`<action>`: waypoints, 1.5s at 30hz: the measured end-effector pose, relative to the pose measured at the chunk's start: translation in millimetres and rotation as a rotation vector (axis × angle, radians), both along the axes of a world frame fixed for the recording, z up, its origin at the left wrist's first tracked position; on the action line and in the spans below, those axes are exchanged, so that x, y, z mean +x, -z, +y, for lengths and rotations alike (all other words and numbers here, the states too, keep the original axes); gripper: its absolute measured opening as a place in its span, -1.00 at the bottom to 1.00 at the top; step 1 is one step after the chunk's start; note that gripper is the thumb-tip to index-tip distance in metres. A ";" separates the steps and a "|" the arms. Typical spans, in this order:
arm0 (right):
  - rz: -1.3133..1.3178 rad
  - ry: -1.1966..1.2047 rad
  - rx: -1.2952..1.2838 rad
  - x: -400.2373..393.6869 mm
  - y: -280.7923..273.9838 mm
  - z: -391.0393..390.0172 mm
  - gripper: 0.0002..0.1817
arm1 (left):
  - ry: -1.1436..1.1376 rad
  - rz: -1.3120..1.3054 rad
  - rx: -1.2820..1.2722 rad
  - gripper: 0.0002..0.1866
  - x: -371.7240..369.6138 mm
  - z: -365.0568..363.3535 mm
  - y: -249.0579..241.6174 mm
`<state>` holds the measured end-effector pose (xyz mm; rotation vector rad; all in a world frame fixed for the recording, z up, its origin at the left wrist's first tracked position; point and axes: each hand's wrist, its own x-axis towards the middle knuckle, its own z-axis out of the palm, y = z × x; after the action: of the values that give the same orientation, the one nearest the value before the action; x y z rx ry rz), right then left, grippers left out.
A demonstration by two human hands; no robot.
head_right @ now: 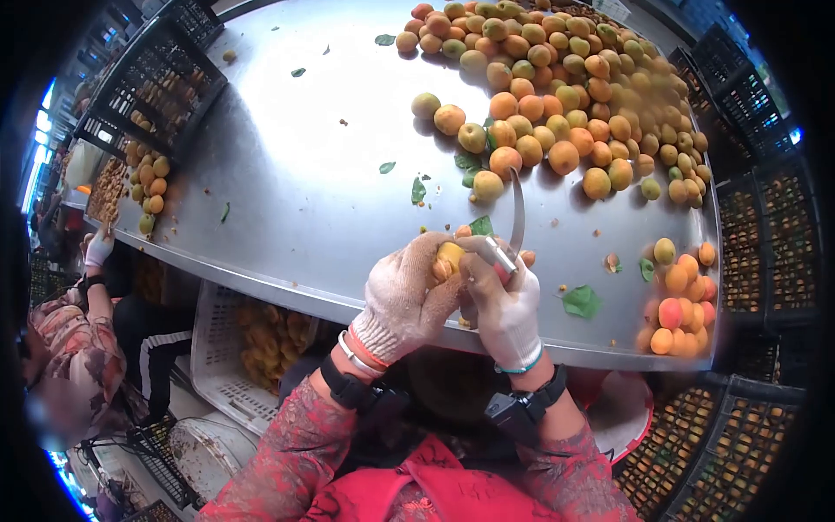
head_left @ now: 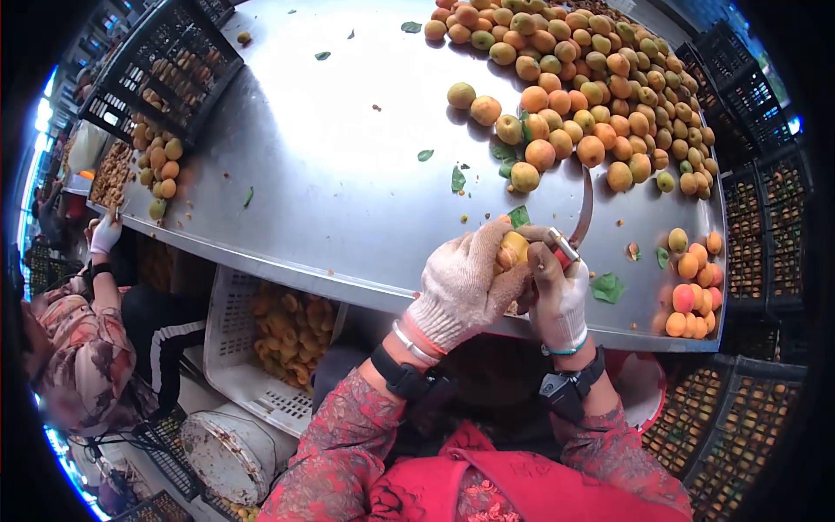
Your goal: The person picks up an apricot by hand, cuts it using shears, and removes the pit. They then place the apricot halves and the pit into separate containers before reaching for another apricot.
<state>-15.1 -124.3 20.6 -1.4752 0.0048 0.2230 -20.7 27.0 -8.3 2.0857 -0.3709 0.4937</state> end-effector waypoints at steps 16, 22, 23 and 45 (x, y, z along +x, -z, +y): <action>0.155 0.023 0.162 -1.5 3.5 14.0 -0.63 | 0.008 0.147 -0.265 -0.78 3.2 4.2 -11.4; 0.174 -0.093 0.248 2.7 -3.0 3.1 -0.63 | 0.117 0.835 -0.946 -0.81 12.0 16.0 -18.0; 0.186 -0.103 0.230 3.0 -5.1 0.7 -0.61 | 0.063 0.749 -0.862 -0.78 11.1 12.9 -16.6; -0.045 -0.033 -0.066 -0.6 -2.3 -8.4 -0.61 | 0.065 0.711 -1.089 -0.81 3.4 -4.7 -17.4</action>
<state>-15.7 -132.7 22.9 -1.5464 -0.0491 0.2188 -17.3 22.3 9.1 1.0550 0.2311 -0.1232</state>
